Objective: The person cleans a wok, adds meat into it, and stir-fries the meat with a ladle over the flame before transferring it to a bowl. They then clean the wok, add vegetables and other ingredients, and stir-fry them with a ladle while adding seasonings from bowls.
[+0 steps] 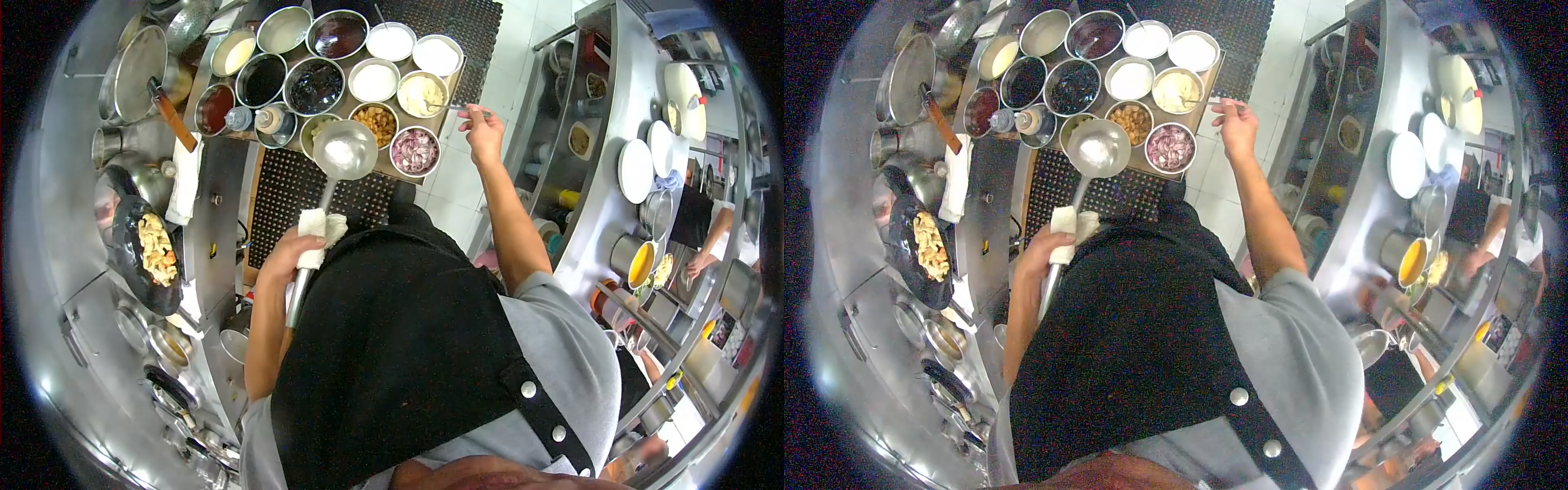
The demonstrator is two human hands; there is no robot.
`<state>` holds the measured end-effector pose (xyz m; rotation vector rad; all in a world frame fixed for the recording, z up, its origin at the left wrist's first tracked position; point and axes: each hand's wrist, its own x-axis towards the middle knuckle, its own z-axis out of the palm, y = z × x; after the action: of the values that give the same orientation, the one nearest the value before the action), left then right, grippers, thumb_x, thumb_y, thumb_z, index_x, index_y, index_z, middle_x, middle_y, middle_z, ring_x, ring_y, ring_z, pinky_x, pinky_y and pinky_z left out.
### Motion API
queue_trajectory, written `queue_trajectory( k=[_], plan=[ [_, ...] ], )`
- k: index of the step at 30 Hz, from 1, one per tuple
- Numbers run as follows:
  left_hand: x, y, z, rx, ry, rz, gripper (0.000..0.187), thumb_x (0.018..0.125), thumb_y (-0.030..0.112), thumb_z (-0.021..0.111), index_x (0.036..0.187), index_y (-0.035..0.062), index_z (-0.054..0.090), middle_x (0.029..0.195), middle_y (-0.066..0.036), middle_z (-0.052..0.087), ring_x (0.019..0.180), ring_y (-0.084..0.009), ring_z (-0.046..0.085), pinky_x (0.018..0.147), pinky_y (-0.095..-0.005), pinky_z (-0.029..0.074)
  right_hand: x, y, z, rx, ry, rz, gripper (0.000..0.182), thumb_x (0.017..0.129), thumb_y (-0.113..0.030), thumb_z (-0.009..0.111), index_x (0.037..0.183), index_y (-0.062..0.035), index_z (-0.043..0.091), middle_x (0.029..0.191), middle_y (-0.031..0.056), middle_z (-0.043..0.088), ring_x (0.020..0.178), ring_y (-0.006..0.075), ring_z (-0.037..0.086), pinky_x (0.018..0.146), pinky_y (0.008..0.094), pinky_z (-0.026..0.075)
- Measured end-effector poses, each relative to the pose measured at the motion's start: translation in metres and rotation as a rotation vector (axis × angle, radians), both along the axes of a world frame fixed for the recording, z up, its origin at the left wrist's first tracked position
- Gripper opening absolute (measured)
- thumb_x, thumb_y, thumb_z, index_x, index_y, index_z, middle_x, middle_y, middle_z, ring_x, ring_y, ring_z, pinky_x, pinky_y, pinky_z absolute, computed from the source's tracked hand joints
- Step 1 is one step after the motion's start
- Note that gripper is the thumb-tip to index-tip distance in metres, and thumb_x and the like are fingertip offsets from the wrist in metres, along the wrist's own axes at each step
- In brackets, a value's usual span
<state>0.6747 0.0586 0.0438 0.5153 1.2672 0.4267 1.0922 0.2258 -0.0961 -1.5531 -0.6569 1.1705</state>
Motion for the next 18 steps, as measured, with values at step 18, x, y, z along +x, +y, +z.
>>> queue_trajectory(
  k=[18],
  plan=[
    [0.001, 0.025, -0.043, 0.093, -0.103, -0.234, 0.045, 0.081, 0.021, 0.074, 0.120, -0.0004, 0.067, 0.097, -0.004, 0.071, 0.080, -0.0128, 0.064, 0.072, -0.0268, 0.050, -0.025, 0.029, 0.014, 0.119, -0.917, 0.319, 0.032, 0.098, -0.031, 0.059, 0.106, -0.0022, 0.071, 0.101, 0.0281, 0.070, 0.095, 0.0425, 0.070, 0.083, 0.0495, 0.055]
  ],
)
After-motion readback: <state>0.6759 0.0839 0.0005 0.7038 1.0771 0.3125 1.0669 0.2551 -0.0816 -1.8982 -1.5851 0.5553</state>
